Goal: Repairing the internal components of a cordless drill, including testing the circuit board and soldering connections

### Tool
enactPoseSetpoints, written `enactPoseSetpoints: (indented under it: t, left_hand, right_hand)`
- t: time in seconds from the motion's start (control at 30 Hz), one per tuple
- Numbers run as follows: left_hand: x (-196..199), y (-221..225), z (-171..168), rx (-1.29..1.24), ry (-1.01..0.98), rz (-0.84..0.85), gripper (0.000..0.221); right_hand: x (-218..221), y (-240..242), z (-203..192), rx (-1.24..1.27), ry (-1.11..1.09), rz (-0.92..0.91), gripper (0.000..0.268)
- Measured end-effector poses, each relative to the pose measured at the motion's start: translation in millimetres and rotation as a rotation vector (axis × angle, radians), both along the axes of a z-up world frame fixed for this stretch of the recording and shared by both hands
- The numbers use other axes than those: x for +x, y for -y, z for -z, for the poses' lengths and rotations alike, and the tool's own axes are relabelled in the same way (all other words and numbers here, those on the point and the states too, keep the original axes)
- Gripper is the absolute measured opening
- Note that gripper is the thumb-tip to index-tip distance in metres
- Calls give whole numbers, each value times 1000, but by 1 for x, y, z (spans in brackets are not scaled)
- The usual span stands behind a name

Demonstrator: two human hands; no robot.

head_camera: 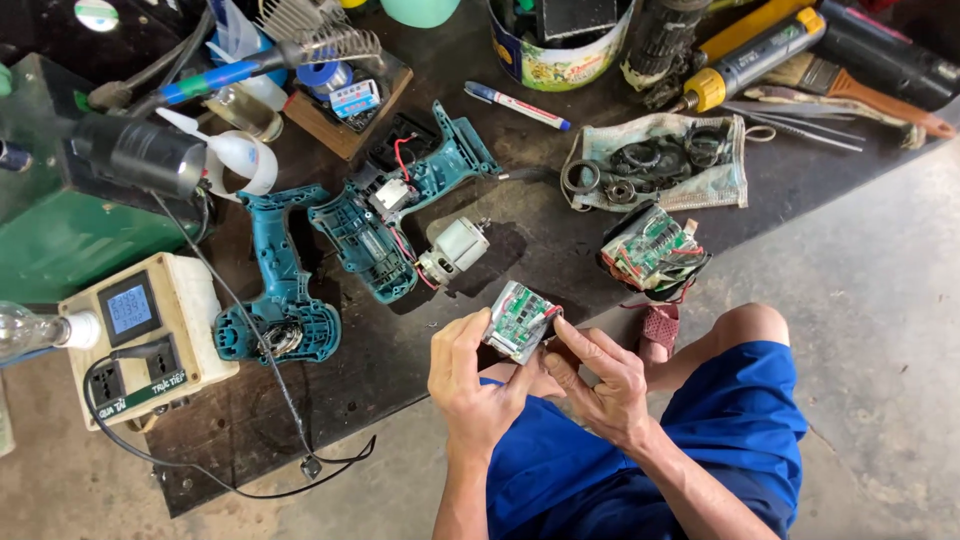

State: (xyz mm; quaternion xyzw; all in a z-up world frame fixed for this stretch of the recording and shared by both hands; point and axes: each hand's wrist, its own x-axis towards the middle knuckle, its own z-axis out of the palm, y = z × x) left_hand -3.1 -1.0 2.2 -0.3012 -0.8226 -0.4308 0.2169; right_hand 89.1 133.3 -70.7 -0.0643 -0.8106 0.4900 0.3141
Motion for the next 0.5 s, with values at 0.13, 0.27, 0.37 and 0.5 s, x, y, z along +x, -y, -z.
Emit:
enactPoseSetpoints:
  t: [0.13, 0.27, 0.37, 0.5]
  left_hand:
    - [2, -1, 8, 24, -57, 13, 50]
    - [1, 1, 16, 38, -115, 56, 50]
    - [2, 4, 25, -14, -178, 55, 46]
    - [2, 6, 31, -7, -206, 69, 51]
  right_hand:
    - [-1, 0, 4, -13, -31, -15, 53]
    - [-1, -2, 0, -44, -42, -51, 50]
    - [1, -1, 5, -51, -22, -49, 49]
    - [0, 0, 8, -78, -35, -62, 50]
